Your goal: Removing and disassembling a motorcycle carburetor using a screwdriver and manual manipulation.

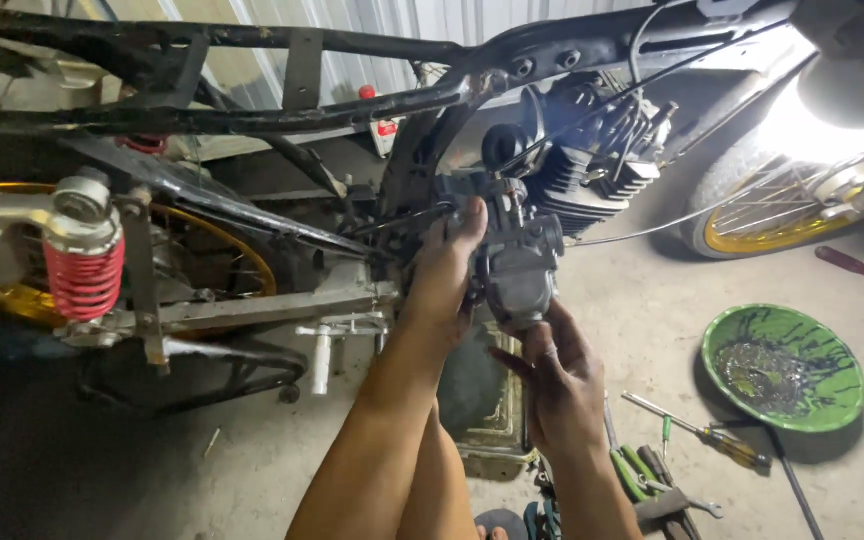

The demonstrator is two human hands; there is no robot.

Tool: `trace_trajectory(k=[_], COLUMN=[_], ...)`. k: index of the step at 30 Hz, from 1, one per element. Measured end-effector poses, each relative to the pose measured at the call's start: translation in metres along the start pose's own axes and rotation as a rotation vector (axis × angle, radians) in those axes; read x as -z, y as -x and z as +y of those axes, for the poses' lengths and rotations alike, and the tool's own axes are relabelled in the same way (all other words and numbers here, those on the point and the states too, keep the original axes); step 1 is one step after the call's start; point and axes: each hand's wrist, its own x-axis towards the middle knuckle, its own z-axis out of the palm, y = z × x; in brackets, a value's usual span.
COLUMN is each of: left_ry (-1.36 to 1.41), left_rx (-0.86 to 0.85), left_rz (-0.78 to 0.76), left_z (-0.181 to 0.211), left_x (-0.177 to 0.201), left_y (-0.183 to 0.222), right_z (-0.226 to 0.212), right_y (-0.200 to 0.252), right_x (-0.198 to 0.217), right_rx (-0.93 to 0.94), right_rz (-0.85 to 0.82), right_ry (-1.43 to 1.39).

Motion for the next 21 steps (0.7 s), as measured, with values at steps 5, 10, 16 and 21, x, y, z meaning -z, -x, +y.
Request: trace_trajectory(k=[5, 10, 16, 21], left_ry=[-0.049, -0.229, 0.529, 0.628], left_rx=[-0.138, 0.025, 0.04, 0.022], left_rz=[0.058, 0.069, -0.061, -0.152], left_z=[-0.061, -0.111, -0.096, -0.143], left_x=[-0.015, -0.009, -0.013, 0.008], left_y=[-0.001, 0.002, 0.017, -0.032], right_z=[0.022, 0.037, 0.027, 0.131], right_y=[-0.011, -0.013, -0.011, -0.011], right_x=[0.004, 0.038, 0.107, 0.356], right_rx=[0.075, 0.246, 0.139, -0.232], right_rz=[0.26, 0.247, 0.05, 0.43], right_ry=[0.031, 0.037, 0.643, 1.173])
